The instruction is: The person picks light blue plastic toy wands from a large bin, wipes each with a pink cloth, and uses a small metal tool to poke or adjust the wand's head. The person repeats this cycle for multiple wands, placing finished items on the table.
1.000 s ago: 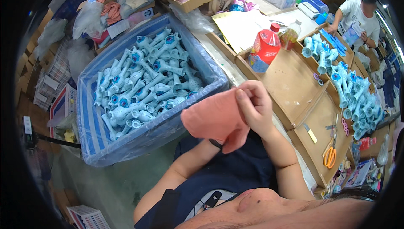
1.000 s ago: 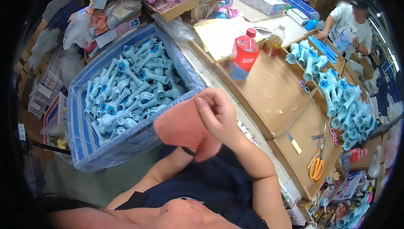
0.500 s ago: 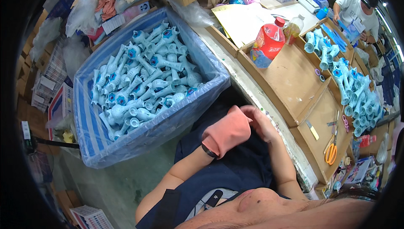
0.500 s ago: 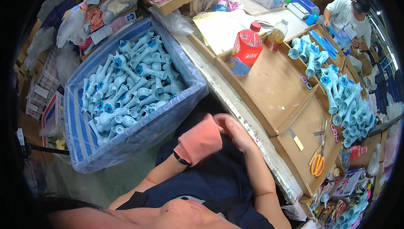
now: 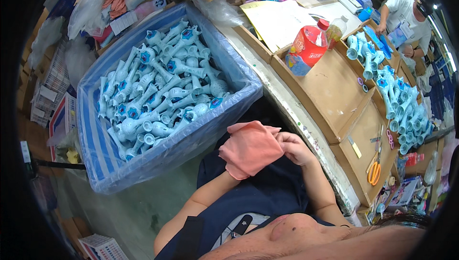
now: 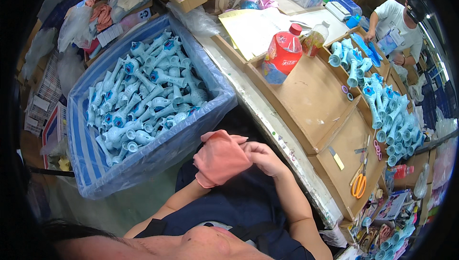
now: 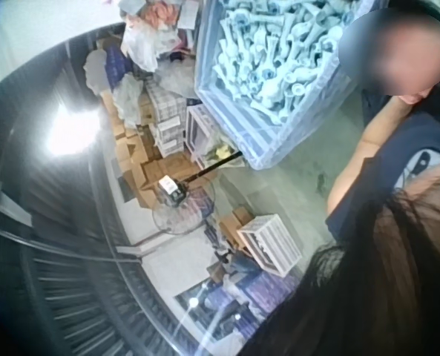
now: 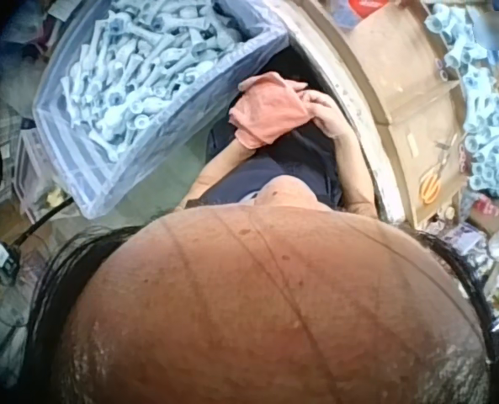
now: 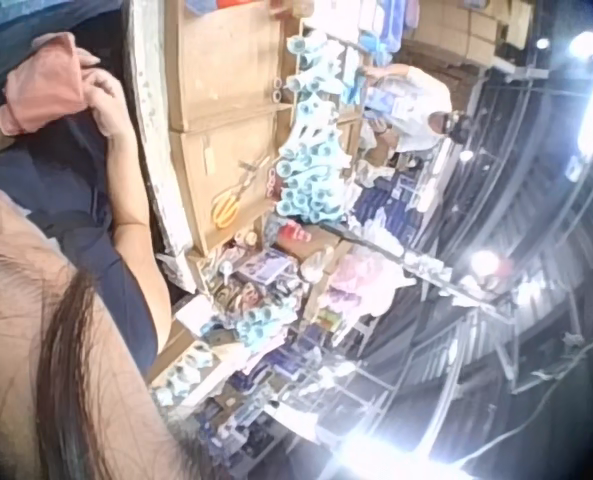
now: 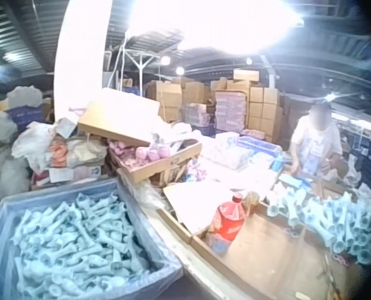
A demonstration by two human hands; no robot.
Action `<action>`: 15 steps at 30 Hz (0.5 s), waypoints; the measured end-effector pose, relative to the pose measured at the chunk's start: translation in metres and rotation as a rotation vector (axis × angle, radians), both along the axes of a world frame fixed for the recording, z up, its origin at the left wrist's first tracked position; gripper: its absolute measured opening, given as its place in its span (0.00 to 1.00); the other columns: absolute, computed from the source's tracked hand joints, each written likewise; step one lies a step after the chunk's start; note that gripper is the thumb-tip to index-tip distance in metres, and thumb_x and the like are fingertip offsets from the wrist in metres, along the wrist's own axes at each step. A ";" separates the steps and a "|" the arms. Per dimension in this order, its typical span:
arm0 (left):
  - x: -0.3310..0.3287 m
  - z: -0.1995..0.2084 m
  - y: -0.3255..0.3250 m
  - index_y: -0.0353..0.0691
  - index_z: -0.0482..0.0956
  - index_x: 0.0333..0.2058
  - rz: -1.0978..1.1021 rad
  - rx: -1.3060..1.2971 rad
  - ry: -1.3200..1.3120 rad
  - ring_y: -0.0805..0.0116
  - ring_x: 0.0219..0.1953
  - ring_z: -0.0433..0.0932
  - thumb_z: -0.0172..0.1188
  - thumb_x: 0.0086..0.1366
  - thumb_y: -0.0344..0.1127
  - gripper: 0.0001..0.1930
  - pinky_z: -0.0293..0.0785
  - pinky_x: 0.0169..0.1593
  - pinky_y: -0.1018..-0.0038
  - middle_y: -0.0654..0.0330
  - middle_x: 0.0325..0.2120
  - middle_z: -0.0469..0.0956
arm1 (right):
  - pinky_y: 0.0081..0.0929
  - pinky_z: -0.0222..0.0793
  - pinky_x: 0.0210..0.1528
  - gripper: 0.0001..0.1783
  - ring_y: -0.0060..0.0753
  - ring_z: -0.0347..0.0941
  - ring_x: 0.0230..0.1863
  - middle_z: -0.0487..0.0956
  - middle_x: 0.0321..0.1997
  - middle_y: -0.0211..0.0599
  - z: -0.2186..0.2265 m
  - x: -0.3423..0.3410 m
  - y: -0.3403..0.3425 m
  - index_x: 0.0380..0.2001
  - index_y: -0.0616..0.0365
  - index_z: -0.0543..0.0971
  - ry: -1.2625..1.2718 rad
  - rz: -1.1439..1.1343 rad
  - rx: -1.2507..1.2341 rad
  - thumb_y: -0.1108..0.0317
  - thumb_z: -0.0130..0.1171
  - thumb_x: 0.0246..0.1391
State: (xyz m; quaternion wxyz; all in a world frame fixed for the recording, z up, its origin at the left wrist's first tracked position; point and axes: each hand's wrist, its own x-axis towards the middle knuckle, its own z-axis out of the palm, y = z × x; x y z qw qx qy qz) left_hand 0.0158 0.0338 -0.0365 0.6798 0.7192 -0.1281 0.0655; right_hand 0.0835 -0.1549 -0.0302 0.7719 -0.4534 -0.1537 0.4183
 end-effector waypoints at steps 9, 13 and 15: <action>0.010 0.022 0.002 0.42 0.73 0.53 -0.375 1.129 0.159 0.68 0.52 0.72 0.48 0.72 0.39 0.15 0.67 0.58 0.75 0.60 0.47 0.74 | 0.16 0.64 0.30 0.09 0.14 0.68 0.29 0.74 0.29 0.23 0.015 -0.005 0.024 0.36 0.57 0.72 -0.357 -0.502 -0.308 0.76 0.64 0.59; 0.018 0.030 -0.008 0.48 0.80 0.39 -0.110 1.106 -0.171 0.63 0.39 0.82 0.50 0.65 0.37 0.09 0.76 0.42 0.65 0.64 0.33 0.80 | 0.27 0.70 0.30 0.11 0.31 0.73 0.27 0.76 0.28 0.33 0.018 -0.002 0.037 0.35 0.57 0.77 -1.340 -0.701 -0.635 0.80 0.67 0.50; 0.022 0.031 -0.005 0.49 0.79 0.40 0.007 0.940 -0.447 0.61 0.40 0.80 0.53 0.61 0.35 0.10 0.75 0.41 0.63 0.62 0.34 0.80 | 0.35 0.71 0.31 0.14 0.42 0.74 0.29 0.77 0.29 0.36 0.017 0.001 0.044 0.34 0.55 0.79 -1.687 -0.744 -0.635 0.79 0.68 0.42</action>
